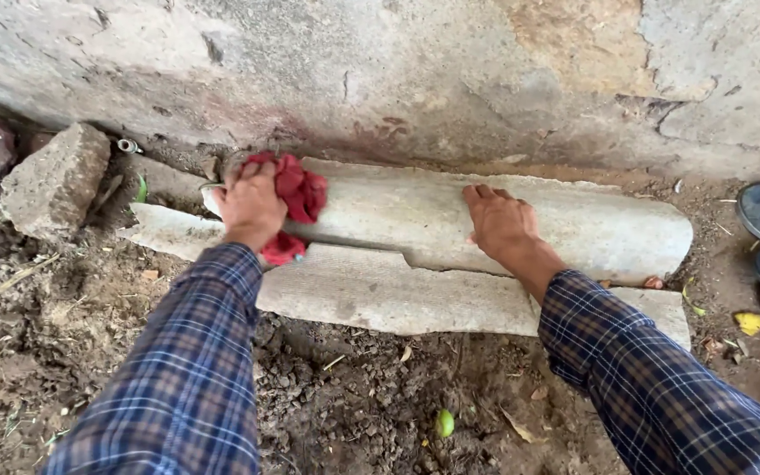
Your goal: The person wipes down a concrete slab with a red cloth before using it to clean several sandals one by one.
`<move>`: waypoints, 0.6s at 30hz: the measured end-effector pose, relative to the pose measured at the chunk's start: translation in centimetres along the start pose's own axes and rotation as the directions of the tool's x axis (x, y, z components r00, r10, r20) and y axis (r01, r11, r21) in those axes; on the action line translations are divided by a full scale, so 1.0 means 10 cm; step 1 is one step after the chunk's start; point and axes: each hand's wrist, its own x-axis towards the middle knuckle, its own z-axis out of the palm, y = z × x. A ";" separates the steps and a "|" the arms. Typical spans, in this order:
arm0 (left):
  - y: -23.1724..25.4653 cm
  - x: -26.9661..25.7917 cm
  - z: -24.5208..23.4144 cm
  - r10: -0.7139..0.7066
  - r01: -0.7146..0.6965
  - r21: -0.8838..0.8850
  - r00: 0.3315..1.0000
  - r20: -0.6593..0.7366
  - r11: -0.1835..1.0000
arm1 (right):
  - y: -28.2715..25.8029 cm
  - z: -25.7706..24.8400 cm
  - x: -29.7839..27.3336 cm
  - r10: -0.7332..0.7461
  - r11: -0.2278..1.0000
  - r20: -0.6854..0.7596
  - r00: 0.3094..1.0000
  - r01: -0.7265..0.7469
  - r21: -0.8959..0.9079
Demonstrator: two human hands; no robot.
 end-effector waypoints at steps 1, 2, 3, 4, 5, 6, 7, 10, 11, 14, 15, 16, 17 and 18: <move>0.08 0.01 -0.10 0.002 -0.002 0.003 1.000 0.000 1.000 | 0.01 0.02 0.00 0.000 1.000 0.000 1.000 0.000 0.004; 0.16 0.02 -0.20 -0.029 0.032 -0.038 0.996 0.080 0.999 | 0.01 0.04 0.01 -0.016 1.000 -0.017 1.000 0.016 -0.005; 0.25 0.03 -0.30 -0.054 0.068 -0.078 0.985 0.162 0.995 | 0.02 0.07 0.01 -0.030 0.999 -0.033 0.999 0.029 -0.015; 0.57 0.05 -0.27 -0.052 0.065 -0.076 0.985 0.162 0.995 | 0.01 0.03 -0.01 -0.028 1.000 -0.033 0.999 0.028 -0.012; 0.89 0.06 -0.24 0.047 -0.010 -0.168 0.974 0.220 0.986 | 0.00 0.00 -0.04 -0.017 1.000 -0.033 0.999 0.017 0.007; 1.21 0.07 -0.21 0.149 -0.077 -0.263 0.952 0.268 0.962 | -0.01 -0.03 -0.07 -0.006 1.000 -0.033 0.999 0.007 0.026; 1.48 0.05 -0.13 0.152 -0.080 -0.265 0.952 0.265 0.961 | -0.04 -0.12 -0.10 -0.002 1.000 -0.036 0.999 0.003 0.025; 2.07 -0.04 -0.17 0.353 -0.172 -0.550 0.904 0.242 0.817 | 0.06 -0.14 -0.02 0.067 0.997 0.066 0.996 -0.070 0.034; 2.11 -0.07 -0.38 0.415 -0.206 -0.545 0.861 0.293 0.813 | 0.21 0.00 0.16 0.002 0.994 -0.018 1.000 0.000 0.107; 1.71 -0.11 -0.67 0.533 -0.320 -0.561 0.803 0.266 0.763 | 0.39 -0.04 0.20 -0.103 0.920 -0.197 0.975 0.168 0.354; 1.51 -0.11 -0.71 0.597 -0.409 -0.574 0.782 0.180 0.709 | 0.41 -0.13 0.13 -0.114 0.819 -0.294 0.949 0.257 0.513; 1.21 -0.12 -0.61 0.595 -0.406 -0.574 0.782 0.184 0.711 | 0.36 -0.22 0.03 -0.116 0.818 -0.292 0.949 0.258 0.514; 0.93 -0.10 -0.52 0.518 -0.351 -0.551 0.837 0.178 0.757 | 0.32 -0.32 -0.06 -0.003 0.840 -0.234 0.972 0.130 0.527; 0.65 -0.08 -0.43 0.435 -0.292 -0.527 0.884 0.169 0.798 | 0.29 -0.43 -0.15 0.111 0.846 -0.174 0.978 -0.001 0.533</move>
